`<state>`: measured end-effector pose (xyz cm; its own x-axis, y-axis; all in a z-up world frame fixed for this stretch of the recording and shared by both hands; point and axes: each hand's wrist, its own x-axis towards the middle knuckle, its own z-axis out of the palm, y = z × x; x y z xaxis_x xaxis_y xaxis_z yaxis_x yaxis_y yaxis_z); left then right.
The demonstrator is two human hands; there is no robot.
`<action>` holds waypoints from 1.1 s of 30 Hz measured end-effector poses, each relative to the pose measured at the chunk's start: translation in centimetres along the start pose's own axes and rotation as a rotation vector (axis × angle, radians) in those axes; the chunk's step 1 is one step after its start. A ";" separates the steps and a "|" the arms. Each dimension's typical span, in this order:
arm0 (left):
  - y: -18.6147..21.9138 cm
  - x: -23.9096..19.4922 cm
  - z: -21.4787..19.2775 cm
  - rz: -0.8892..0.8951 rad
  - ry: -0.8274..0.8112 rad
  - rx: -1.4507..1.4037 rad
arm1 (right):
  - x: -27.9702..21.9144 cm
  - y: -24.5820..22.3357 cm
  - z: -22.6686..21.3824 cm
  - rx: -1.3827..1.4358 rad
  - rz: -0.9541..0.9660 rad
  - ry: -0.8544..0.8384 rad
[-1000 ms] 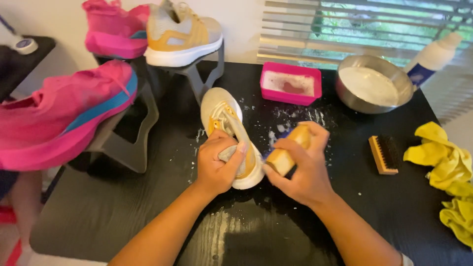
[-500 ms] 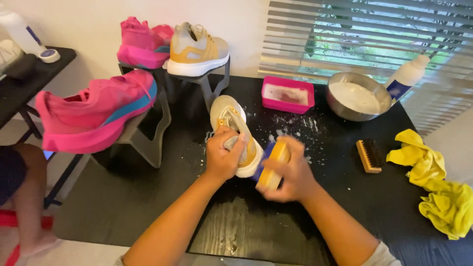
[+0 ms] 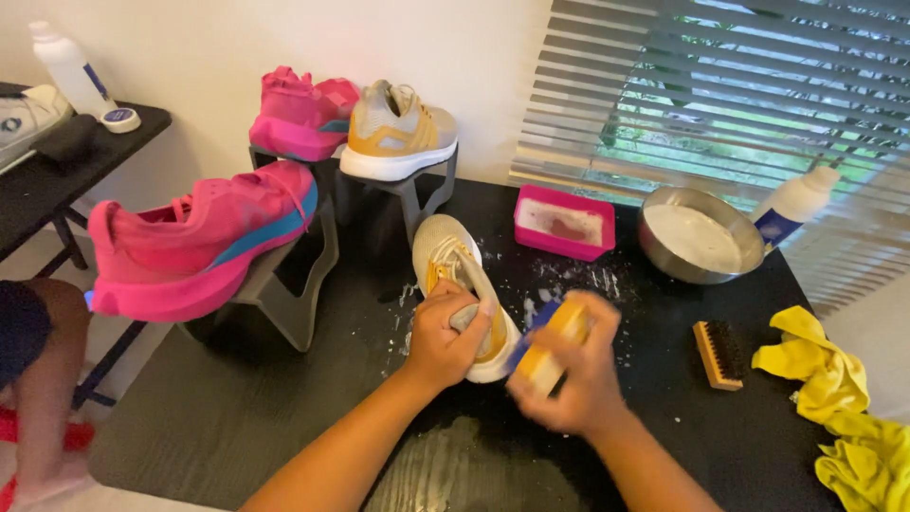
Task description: The person scrubs a beige and yellow sneaker with a brush, wipes it with a yellow cloth, and repeats the scrubbing process. The person dips the brush into a pink container and a metal bowl of soapy water during the cleaning.
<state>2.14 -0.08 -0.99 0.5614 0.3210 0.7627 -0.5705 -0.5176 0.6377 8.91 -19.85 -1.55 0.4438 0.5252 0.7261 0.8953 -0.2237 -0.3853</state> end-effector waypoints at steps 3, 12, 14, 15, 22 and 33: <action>0.2 -0.3 -0.3 0.021 -0.019 0.041 | -0.7 -0.2 0.4 -0.055 -0.277 -0.137; 0.4 -0.3 -0.9 0.025 -0.023 0.027 | -1.3 0.6 1.0 0.025 -0.310 -0.249; -0.1 -0.6 -0.9 0.054 -0.059 0.037 | -0.6 1.1 0.9 0.019 -0.114 -0.247; -0.1 -0.6 -1.1 0.053 -0.062 0.039 | -0.1 0.6 0.5 0.022 -0.112 -0.245; 0.7 0.1 -1.2 0.066 -0.070 0.020 | -0.8 0.8 0.1 0.055 -0.251 -0.198; 0.9 0.1 -1.6 0.060 -0.084 0.012 | 0.1 -1.1 -0.7 0.057 -0.247 -0.194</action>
<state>0.72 0.78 -0.19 0.5749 0.2220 0.7875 -0.5973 -0.5438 0.5894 8.04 -20.16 -0.62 0.1922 0.7059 0.6817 0.9689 -0.0260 -0.2462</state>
